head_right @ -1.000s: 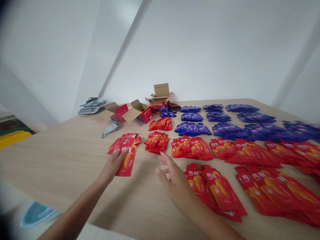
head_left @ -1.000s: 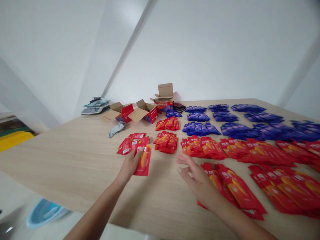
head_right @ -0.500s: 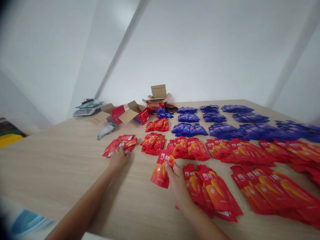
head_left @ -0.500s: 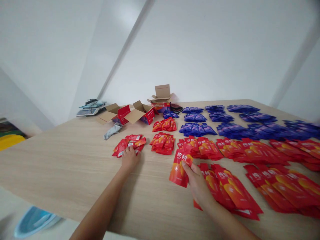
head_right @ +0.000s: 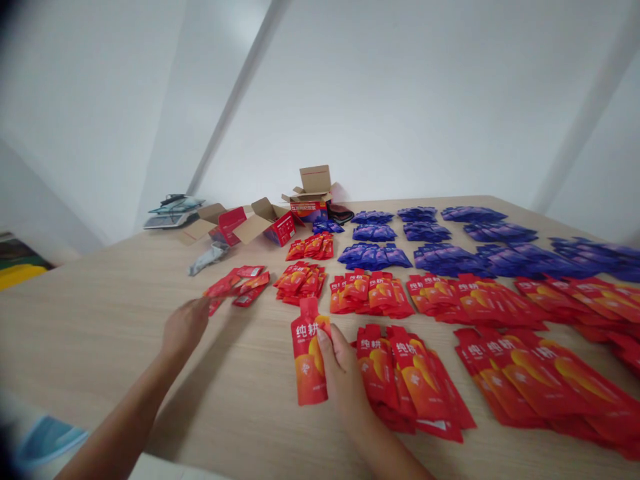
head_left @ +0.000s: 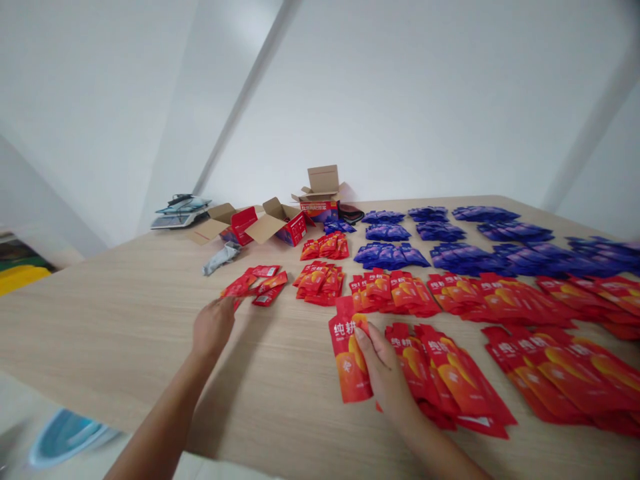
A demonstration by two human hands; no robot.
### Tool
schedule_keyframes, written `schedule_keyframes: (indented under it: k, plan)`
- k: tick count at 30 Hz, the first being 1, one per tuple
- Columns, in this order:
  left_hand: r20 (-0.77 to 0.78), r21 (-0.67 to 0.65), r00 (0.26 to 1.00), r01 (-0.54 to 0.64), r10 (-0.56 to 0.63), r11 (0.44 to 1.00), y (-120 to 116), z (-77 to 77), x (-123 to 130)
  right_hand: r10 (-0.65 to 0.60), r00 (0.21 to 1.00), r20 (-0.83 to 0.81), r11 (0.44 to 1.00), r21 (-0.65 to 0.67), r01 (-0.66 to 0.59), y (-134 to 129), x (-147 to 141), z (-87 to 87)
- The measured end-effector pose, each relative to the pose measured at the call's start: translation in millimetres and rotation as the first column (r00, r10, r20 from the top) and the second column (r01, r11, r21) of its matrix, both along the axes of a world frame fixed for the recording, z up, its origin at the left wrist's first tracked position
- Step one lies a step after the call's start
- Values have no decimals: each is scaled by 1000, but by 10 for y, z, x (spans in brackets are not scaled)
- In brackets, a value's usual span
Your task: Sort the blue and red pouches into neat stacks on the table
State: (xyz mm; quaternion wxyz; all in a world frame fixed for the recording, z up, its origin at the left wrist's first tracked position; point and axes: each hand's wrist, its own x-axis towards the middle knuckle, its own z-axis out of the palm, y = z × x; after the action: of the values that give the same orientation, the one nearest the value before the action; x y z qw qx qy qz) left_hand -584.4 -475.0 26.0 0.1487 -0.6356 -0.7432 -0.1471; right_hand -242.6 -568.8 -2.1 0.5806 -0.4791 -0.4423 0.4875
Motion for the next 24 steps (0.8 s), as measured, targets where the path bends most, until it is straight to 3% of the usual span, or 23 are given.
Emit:
schedule_keyframes:
  k: [3,5,8,10,12,14,16,18,20,24]
  plan:
    - [103,191,992,57,-78,980,-244,412,42,80,994,77,993,86,-86,-11,8,87]
    - [285,190,933,169,-219,967,-394,655,195,129,984,120,968,199,-151,-25,5,188]
    - [622,44,687,448,-376,893,-538,840,597,175,956,235,900,356,-252,-41,-34,324]
    - [817,-16,472,592,-330,806,-573,810,922,236,918,320,862,368,-350,-43,-88,350]
    - [933,18,267,635,-242,772,-580,677,1238,303,885,354,858,302,-415,-36,-151,312]
    - [979,122,67,558,-192,821,-585,494,1512,285,894,345,899,229,-374,-21,-203,232]
    - [975,205,-166,441,-145,874,-603,320,1731,181,926,331,952,177,-249,3,-228,147]
    - [929,216,-368,425,-50,879,-631,200,1892,89,943,320,978,153,-144,29,-227,81]
    - [892,192,-449,490,57,850,-654,143,1994,52,949,311,986,137,-98,46,-218,37]
    - [887,173,-458,455,62,874,-649,115,2058,54,983,175,993,90,-71,42,-238,-23]
